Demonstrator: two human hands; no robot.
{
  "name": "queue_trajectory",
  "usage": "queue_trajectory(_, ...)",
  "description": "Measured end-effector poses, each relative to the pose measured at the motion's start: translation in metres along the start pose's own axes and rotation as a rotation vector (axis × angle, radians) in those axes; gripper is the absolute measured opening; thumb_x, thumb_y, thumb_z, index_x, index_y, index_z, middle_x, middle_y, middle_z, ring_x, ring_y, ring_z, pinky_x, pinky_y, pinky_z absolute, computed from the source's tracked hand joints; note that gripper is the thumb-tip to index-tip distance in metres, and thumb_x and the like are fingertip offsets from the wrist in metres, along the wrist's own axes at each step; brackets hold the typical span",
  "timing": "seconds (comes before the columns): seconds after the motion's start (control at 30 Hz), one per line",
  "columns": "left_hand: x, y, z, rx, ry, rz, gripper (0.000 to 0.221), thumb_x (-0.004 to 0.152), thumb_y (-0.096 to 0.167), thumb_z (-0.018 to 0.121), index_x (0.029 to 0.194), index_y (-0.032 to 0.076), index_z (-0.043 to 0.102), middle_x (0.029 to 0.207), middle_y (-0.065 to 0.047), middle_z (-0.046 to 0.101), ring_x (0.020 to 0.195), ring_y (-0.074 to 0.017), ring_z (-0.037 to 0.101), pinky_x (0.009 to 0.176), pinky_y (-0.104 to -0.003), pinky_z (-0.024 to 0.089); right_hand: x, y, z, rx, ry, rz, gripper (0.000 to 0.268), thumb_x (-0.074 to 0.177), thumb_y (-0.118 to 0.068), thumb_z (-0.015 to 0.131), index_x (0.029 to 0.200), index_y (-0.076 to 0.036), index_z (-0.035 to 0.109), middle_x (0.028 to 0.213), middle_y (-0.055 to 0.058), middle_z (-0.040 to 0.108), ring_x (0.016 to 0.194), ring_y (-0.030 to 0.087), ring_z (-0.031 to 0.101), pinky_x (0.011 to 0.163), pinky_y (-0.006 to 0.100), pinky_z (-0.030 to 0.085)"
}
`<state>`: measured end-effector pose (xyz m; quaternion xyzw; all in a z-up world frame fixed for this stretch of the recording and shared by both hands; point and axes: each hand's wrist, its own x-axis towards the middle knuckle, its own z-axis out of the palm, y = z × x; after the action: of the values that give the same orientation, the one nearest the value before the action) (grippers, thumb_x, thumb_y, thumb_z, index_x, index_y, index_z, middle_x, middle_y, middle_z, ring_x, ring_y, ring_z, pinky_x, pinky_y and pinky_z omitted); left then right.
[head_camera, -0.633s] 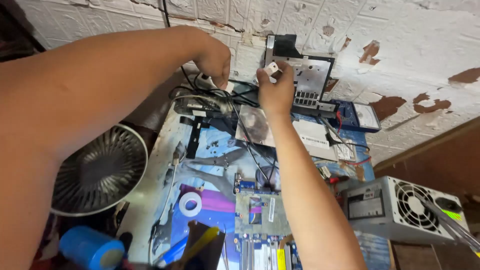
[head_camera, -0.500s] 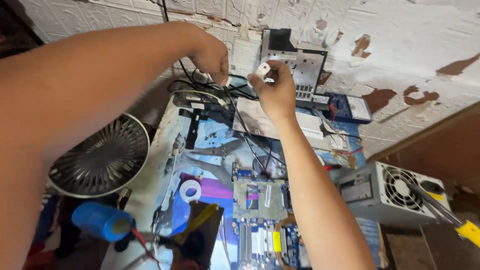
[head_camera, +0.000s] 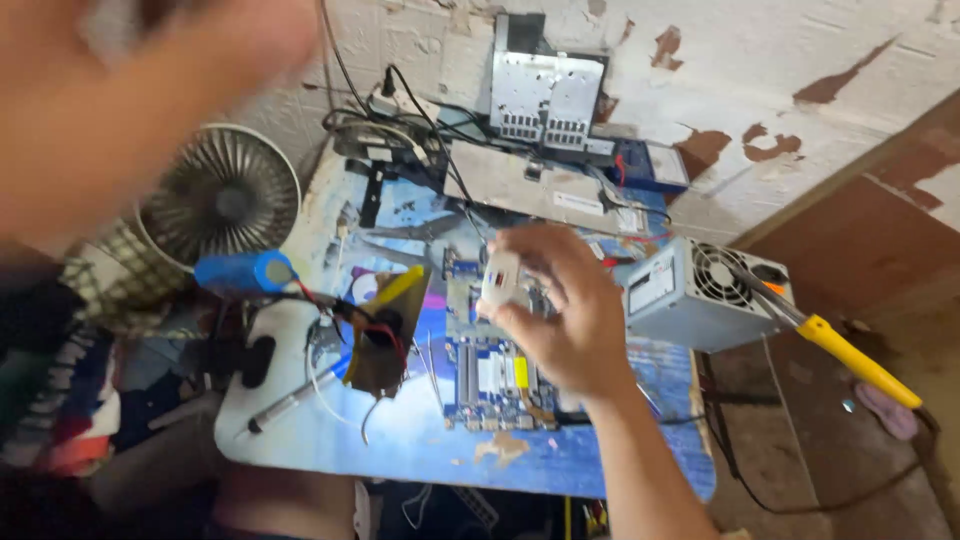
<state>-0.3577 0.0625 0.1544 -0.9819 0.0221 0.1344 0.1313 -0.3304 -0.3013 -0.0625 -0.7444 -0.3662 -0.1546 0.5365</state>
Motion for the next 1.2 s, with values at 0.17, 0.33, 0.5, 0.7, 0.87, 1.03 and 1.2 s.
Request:
queue_trajectory(0.17, -0.137, 0.132, 0.155, -0.694, 0.780, 0.393, 0.023, 0.078, 0.045, 0.098, 0.096, 0.034, 0.087, 0.095, 0.008, 0.079, 0.076, -0.0113, 0.077, 0.063, -0.031, 0.063, -0.088, -0.041, 0.016, 0.271, 0.062, 0.102, 0.054, 0.096, -0.014, 0.092, 0.144, -0.010, 0.068, 0.147, 0.015, 0.071, 0.143, 0.035, 0.073, 0.120, 0.050, 0.068)
queue_trajectory(0.33, -0.138, 0.204, 0.248, -1.021, 0.799, 0.447, 0.033, 0.096, 0.038, 0.083, 0.123, 0.018, 0.080, 0.113, 0.002, 0.084, 0.102, -0.0125, 0.082, 0.101, -0.031, 0.058, -0.142, -0.057, 0.032, 0.164, 0.089, 0.189, 0.055, 0.091, -0.016, 0.095, 0.139, -0.011, 0.069, 0.141, 0.017, 0.074, 0.136, 0.035, 0.077, 0.115, 0.046, 0.066)
queue_trajectory(0.5, -0.123, 0.245, 0.272, -1.148, 0.658, 0.321, 0.061, 0.094, 0.032, 0.087, 0.149, 0.014, 0.068, 0.139, -0.006, 0.077, 0.125, -0.0216, 0.077, 0.108, -0.037, 0.058, -0.178, -0.072, 0.051, 0.054, 0.131, 0.272, 0.048, 0.089, -0.016, 0.095, 0.130, -0.011, 0.072, 0.135, 0.016, 0.080, 0.129, 0.032, 0.082, 0.115, 0.044, 0.064)
queue_trajectory(0.7, -0.119, 0.270, 0.280, -1.325, 0.699, 0.430, 0.051, 0.096, 0.014, 0.090, 0.144, 0.012, 0.072, 0.135, -0.014, 0.073, 0.115, -0.0234, 0.081, 0.105, -0.034, 0.066, -0.215, -0.074, 0.062, 0.140, 0.188, 0.290, 0.039, 0.101, -0.022, 0.085, 0.135, -0.010, 0.072, 0.141, 0.019, 0.077, 0.136, 0.034, 0.078, 0.119, 0.047, 0.065)
queue_trajectory(0.87, -0.120, 0.275, 0.279, -1.362, 0.681, 0.484, 0.046, 0.097, 0.012, 0.090, 0.139, 0.008, 0.074, 0.130, -0.016, 0.071, 0.113, -0.0248, 0.079, 0.101, -0.034, 0.067, -0.230, -0.077, 0.064, 0.190, 0.264, 0.333, 0.044, 0.098, -0.018, 0.089, 0.138, -0.008, 0.072, 0.142, 0.019, 0.076, 0.138, 0.035, 0.076, 0.114, 0.047, 0.070)
queue_trajectory(1.03, -0.121, 0.276, 0.276, -1.347, 0.690, 0.500, 0.043, 0.097, 0.016, 0.090, 0.137, 0.009, 0.075, 0.129, -0.014, 0.074, 0.106, -0.0236, 0.077, 0.097, -0.034, 0.066, -0.237, -0.076, 0.071, 0.243, 0.316, 0.313, 0.046, 0.101, -0.029, 0.089, 0.136, -0.007, 0.068, 0.140, 0.022, 0.072, 0.134, 0.036, 0.076, 0.112, 0.048, 0.069)
queue_trajectory(1.2, -0.121, 0.277, 0.276, -1.305, 0.693, 0.521, 0.038, 0.101, 0.020, 0.084, 0.136, 0.010, 0.076, 0.128, -0.012, 0.076, 0.107, -0.0253, 0.075, 0.099, -0.038, 0.061, -0.245, -0.076, 0.080, 0.248, 0.391, 0.356, 0.053, 0.100, -0.043, 0.089, 0.132, -0.008, 0.067, 0.135, 0.019, 0.071, 0.131, 0.029, 0.073, 0.114, 0.042, 0.063)
